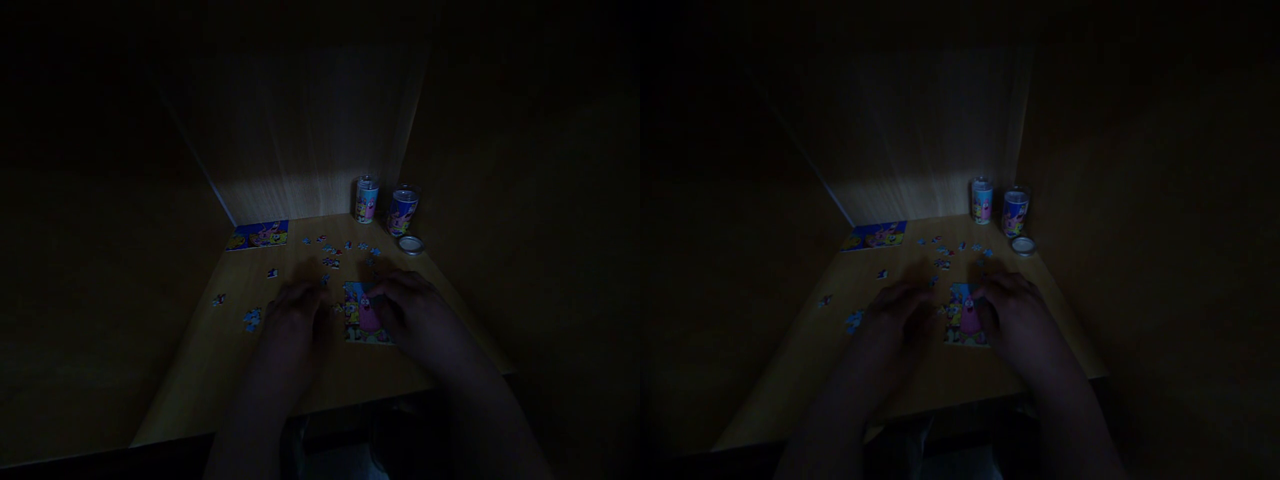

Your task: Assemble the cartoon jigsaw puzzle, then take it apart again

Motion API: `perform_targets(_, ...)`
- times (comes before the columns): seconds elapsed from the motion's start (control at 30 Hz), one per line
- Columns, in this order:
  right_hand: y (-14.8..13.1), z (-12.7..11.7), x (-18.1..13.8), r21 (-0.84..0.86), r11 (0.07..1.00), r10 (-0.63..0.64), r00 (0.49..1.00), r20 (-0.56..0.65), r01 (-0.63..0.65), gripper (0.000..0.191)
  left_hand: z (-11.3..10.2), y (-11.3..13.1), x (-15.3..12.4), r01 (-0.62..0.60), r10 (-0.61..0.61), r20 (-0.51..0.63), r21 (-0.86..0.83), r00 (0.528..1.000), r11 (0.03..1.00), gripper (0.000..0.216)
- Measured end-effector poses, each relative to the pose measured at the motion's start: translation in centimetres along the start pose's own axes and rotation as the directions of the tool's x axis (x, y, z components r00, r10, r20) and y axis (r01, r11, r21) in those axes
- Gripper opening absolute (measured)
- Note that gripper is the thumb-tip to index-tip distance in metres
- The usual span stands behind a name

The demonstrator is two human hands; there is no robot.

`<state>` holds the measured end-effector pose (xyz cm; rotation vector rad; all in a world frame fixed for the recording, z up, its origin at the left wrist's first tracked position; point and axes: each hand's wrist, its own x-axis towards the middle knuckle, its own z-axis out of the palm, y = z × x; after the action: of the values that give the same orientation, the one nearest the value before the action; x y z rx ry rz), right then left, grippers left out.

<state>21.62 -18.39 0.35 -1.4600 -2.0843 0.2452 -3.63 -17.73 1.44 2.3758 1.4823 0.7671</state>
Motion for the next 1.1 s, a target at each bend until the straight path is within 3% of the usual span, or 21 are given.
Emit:
perform_targets(0.17,0.0,0.1,0.1,0.018,1.000,-0.006,1.000,-0.003,0.006,0.025,-0.1,0.3,0.3,-0.063,0.065,0.040,-0.059,0.997,0.996,0.034)
perform_targets(0.33,0.0,0.1,0.1,0.018,1.000,-0.008,1.000,-0.003,0.008,0.024,-0.6,0.7,0.6,0.038,-0.037,0.059,-0.016,0.998,0.999,0.015)
perform_targets(0.43,0.1,0.2,0.0,0.016,1.000,-0.015,1.000,-0.014,0.015,0.025,-0.7,0.9,0.8,0.069,-0.070,0.048,0.015,0.996,0.997,0.016)
perform_targets(0.7,0.2,0.2,-0.1,0.012,1.000,-0.026,1.000,0.002,0.026,0.024,-0.9,0.2,0.3,0.048,-0.041,0.051,-0.157,0.998,0.986,0.018)
perform_targets(1.1,0.3,0.1,0.0,0.010,0.998,-0.068,0.998,0.002,0.068,0.022,-0.1,0.2,0.2,0.058,-0.048,0.075,-0.136,0.996,0.989,0.023)
